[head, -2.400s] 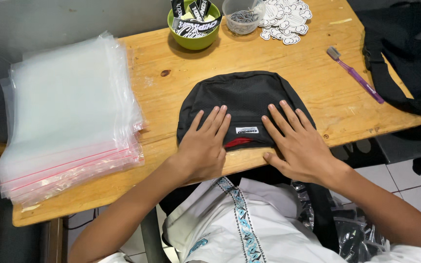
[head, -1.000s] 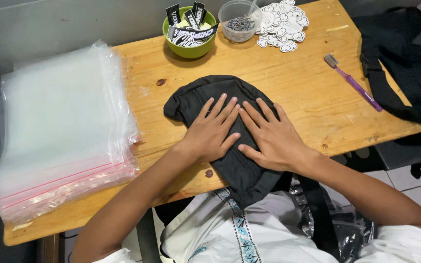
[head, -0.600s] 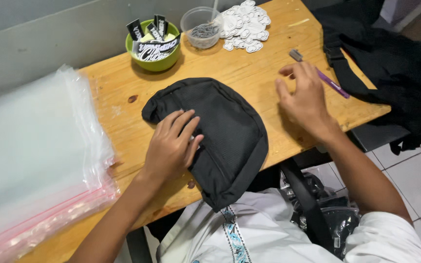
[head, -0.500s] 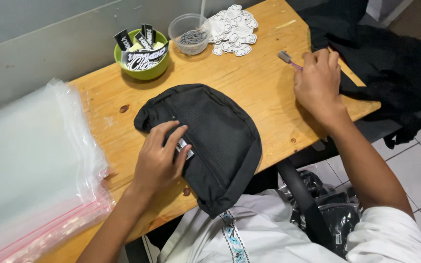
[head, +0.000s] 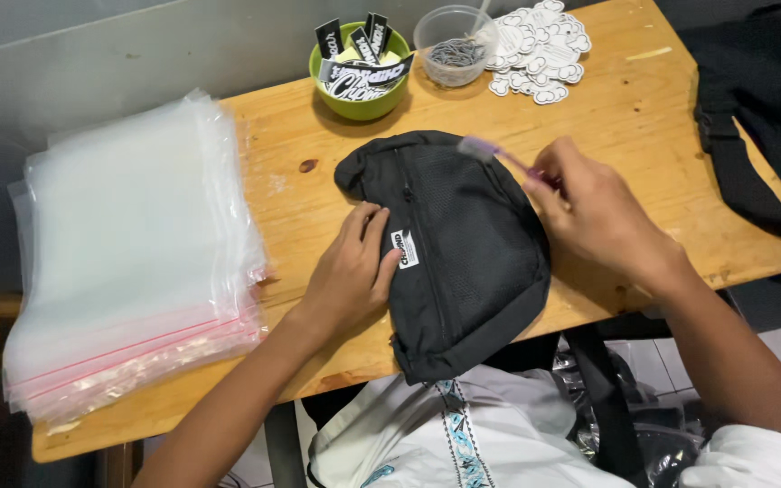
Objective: The person cleans a black waist bag with a toothbrush, applies a bear-themed sticker to the front, and then places the bag into a plastic sleeve.
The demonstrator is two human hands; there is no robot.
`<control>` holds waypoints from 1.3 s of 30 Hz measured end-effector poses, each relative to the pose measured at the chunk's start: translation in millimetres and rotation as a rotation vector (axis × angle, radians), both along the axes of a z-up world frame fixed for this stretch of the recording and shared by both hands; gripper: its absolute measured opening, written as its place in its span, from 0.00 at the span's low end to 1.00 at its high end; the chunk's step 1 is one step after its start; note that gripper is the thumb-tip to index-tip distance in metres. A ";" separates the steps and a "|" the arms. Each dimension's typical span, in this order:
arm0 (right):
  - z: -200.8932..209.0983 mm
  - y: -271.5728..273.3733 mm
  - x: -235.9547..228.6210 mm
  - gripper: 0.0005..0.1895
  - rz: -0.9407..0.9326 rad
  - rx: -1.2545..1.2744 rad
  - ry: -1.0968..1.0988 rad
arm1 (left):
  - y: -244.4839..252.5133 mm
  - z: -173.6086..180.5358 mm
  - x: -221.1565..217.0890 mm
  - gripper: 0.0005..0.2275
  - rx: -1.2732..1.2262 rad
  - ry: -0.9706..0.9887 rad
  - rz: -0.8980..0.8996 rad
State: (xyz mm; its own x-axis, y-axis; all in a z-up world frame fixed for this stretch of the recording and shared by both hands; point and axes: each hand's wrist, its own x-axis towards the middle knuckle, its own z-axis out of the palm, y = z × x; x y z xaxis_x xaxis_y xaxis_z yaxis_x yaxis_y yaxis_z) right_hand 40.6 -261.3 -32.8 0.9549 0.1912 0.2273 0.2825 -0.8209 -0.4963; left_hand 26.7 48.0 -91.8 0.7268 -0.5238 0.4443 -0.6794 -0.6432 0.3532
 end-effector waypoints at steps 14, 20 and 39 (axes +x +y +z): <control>-19.0 55.7 110.5 0.05 0.160 -0.343 -0.199 | 0.5 -32.2 14.0 0.21 0.164 -0.160 0.079; -9.9 55.7 99.8 0.07 0.221 -0.294 0.060 | -21.6 -12.4 10.3 0.25 0.070 -0.093 -0.083; 15.2 -59.7 -40.4 0.07 0.004 -0.370 0.441 | -19.9 -20.8 12.1 0.25 0.259 0.040 -0.216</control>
